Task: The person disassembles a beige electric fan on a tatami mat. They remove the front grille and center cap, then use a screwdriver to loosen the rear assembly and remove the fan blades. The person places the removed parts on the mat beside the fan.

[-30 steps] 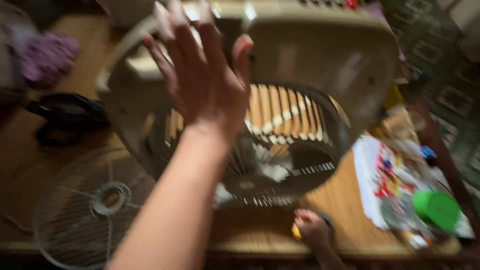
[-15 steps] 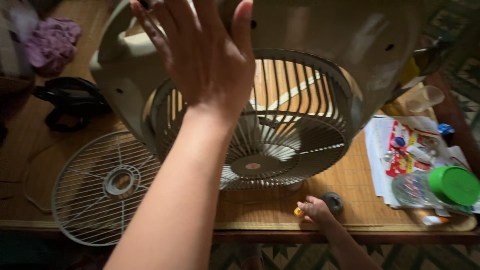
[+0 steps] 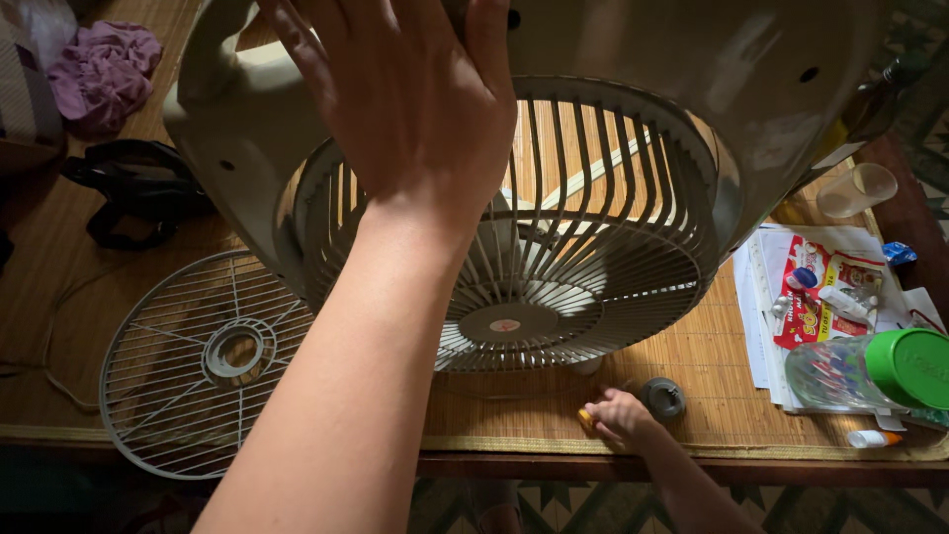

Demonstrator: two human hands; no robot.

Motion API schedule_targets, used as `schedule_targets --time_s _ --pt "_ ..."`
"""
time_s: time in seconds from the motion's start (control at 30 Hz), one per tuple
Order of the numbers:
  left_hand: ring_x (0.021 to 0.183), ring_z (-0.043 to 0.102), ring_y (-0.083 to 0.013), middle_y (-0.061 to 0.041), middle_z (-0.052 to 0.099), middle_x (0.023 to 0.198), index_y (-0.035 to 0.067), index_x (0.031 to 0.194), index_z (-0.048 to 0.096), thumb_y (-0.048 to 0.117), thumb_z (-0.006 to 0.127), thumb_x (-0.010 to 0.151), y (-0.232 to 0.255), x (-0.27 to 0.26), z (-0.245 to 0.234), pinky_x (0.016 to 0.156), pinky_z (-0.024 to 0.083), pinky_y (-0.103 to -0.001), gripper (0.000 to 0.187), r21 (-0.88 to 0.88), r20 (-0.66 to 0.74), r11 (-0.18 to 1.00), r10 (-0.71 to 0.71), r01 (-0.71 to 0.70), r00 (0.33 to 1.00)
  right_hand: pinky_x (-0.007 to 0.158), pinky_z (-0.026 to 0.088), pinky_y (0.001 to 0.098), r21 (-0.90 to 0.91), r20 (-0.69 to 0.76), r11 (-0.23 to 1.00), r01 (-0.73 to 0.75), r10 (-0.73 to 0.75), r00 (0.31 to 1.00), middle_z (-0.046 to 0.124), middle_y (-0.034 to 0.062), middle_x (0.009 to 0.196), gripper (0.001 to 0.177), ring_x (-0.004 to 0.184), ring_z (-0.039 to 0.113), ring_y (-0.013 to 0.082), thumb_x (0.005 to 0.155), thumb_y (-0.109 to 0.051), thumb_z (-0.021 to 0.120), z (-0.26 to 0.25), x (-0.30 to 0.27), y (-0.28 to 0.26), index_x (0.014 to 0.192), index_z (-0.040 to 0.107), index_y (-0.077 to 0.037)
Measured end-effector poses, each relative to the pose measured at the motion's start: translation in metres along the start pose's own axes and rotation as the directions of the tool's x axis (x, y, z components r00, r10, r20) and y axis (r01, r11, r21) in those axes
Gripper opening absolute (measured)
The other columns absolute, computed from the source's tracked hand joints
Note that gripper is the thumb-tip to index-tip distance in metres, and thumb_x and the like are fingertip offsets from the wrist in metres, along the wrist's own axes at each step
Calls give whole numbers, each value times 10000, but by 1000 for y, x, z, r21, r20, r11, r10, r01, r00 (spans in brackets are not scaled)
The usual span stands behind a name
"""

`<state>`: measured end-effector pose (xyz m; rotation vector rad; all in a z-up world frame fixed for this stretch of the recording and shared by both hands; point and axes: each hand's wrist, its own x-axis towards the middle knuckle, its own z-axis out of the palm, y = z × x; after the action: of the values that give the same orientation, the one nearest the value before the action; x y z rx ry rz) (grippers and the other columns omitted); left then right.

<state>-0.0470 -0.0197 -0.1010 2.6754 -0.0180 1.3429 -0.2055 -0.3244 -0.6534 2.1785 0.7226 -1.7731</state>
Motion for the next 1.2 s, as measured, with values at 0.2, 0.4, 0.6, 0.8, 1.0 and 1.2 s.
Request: schedule_targets --time_s 0.2,0.4,0.6,0.8,1.0,1.2 --pt "1397 409 -462 -289 442 1479 -28 1471 410 529 455 1100 5 3 -16 1239 224 -651 672 -8 -31 1000 -11 11 999 971 461 381 85 -319 996 -19 45 947 668 -10 952 305 887 633 150 1049 -298 522 -14 -25 3 1251 629 -97" --pt "1471 344 -446 -254 425 1484 33 1422 448 557 466 1091 10 4 -22 1239 228 -639 620 63 100 994 -94 88 991 913 501 374 515 -438 857 22 241 866 707 14 943 327 866 657 155 1017 -330 554 -74 -99 -2 1210 667 -91" --pt "1584 268 -414 -230 341 1625 76 1528 427 528 555 1098 17 -3 -22 1329 247 -640 636 -83 -19 986 -145 143 989 855 540 368 709 -536 649 276 241 809 746 38 933 353 845 681 160 985 -363 585 -143 -206 -58 1170 704 -86" --pt "1568 243 -420 -249 299 1628 83 1498 438 534 584 1040 19 -3 -31 1267 262 -655 659 -61 40 984 -163 165 986 797 580 361 705 -555 614 355 166 815 786 62 924 381 824 706 166 953 -395 616 -192 -361 -116 1129 742 -81" --pt "1563 218 -429 -275 293 1629 77 1491 411 520 589 1017 22 -1 -42 1254 237 -661 673 -58 114 983 -165 173 980 673 573 386 465 -883 689 556 318 345 779 89 788 217 729 688 265 880 -241 684 -234 -550 -145 1015 778 -101" --pt "1558 201 -433 -263 261 1618 76 1498 391 516 591 988 22 2 -46 1239 227 -663 703 -92 179 976 -179 198 967 1182 342 525 -45 -914 998 49 -21 -406 584 182 1423 449 1353 499 377 882 -192 709 -290 -605 -152 1323 665 -123"
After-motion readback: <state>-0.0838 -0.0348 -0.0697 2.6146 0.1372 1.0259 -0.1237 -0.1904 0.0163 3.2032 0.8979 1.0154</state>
